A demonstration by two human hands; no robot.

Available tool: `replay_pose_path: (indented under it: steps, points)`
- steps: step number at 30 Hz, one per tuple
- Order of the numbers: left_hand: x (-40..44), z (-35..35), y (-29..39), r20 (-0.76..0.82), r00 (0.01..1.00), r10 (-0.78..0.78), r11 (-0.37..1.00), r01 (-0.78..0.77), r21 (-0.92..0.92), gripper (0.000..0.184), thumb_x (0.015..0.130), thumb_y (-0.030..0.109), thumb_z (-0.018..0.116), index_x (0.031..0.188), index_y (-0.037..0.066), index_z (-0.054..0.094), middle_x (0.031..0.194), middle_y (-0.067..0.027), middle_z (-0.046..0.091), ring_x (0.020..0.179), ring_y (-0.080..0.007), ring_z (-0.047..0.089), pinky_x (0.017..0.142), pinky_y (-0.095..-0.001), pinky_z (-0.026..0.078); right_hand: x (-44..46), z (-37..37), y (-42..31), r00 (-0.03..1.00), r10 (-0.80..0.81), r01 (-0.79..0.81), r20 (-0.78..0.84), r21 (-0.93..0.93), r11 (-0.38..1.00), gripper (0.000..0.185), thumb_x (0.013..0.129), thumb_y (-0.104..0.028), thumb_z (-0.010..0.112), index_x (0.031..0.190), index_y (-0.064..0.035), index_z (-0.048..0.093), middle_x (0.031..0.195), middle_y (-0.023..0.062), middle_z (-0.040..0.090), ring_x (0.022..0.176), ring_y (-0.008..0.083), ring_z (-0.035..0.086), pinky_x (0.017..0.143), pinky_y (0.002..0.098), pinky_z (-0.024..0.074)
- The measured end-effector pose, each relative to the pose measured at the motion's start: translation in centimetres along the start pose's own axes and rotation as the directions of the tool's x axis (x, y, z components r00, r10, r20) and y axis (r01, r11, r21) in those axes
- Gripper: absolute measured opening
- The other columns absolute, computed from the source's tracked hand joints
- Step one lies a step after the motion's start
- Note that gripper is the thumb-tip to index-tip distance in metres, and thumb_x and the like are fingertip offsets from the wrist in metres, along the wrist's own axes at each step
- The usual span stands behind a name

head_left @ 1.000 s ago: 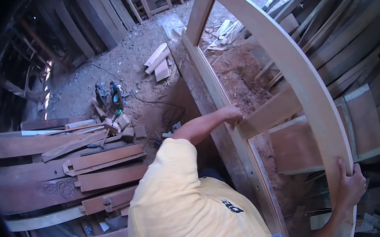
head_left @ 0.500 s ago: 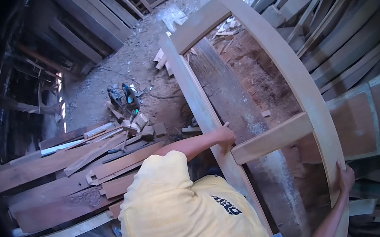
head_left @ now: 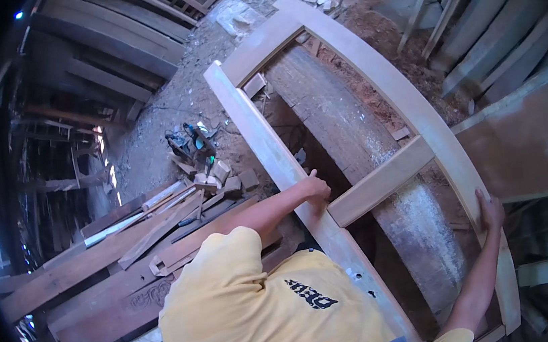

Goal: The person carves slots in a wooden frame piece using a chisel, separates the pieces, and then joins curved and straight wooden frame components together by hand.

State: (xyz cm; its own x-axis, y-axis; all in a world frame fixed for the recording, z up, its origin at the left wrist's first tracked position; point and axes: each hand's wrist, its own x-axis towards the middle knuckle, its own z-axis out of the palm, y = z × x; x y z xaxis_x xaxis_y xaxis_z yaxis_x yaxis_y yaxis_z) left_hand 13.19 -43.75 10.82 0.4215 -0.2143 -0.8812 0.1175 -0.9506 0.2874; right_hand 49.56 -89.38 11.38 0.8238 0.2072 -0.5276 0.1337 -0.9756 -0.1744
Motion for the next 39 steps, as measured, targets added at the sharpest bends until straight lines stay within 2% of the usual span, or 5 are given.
replay_pose_path:
  steps: [9,14,21,29,39]
  points:
    - [0.4,1.9,-1.3,0.004,0.999,-0.038,0.999,0.038,0.016,0.083,0.053,0.059,0.091,0.125,0.022,0.073,0.129,-0.0069,0.069,0.132,-0.0324,0.056,0.111,-0.0695,0.023,-1.2,0.5,-0.9,0.997,0.028,-0.031,0.076,0.033,0.999,0.09,0.084,-0.08,0.055,0.131,-0.0038,0.068,0.128,0.027,0.067,0.122,0.0457,0.061,0.106,0.0484,0.0455]
    - [-2.6,4.7,-1.1,-0.325,0.944,-0.06,0.996,0.08,0.046,0.103,0.046,0.058,0.095,0.138,0.026,0.063,0.153,-0.0094,0.049,0.154,-0.0383,0.027,0.118,-0.0687,0.014,-2.7,3.9,0.1,0.878,-0.184,0.154,-0.442,-0.104,0.983,0.076,0.09,-0.064,0.063,0.14,-0.007,0.06,0.136,0.0232,0.063,0.126,0.0417,0.059,0.108,0.0516,0.0432]
    - [-9.2,13.6,1.9,-0.849,0.372,-0.376,0.924,0.089,-0.371,0.099,0.08,0.042,0.083,0.161,0.019,0.031,0.166,-0.0205,0.026,0.154,-0.0452,0.02,0.121,-0.0623,0.022,-20.0,10.3,-8.2,0.756,-0.396,0.49,-0.521,0.049,0.87,0.051,0.09,-0.037,0.074,0.131,-0.0082,0.064,0.127,0.0196,0.064,0.124,0.0389,0.055,0.108,0.0497,0.0413]
    - [-13.1,36.8,2.3,-0.511,0.513,-0.69,0.656,0.144,-0.741,0.083,0.088,0.048,0.076,0.156,0.012,0.043,0.158,-0.0225,0.04,0.15,-0.0421,0.03,0.121,-0.055,0.028,-36.1,19.6,-13.2,0.845,-0.445,0.523,-0.295,0.29,0.802,0.056,0.087,-0.038,0.078,0.132,-0.0092,0.063,0.124,0.0134,0.064,0.12,0.0331,0.057,0.105,0.0482,0.0422]
    - [-13.8,68.5,9.0,0.177,0.617,-0.767,-0.002,0.273,-0.962,0.067,0.088,0.057,0.071,0.141,0.015,0.063,0.142,-0.0207,0.062,0.135,-0.0376,0.056,0.116,-0.0484,0.038,-38.8,20.0,-23.0,0.714,-0.661,0.645,-0.23,-0.152,0.749,0.093,0.079,-0.05,0.083,0.15,-0.0041,0.045,0.154,0.0171,0.044,0.148,0.0372,0.034,0.121,0.0532,0.0269]
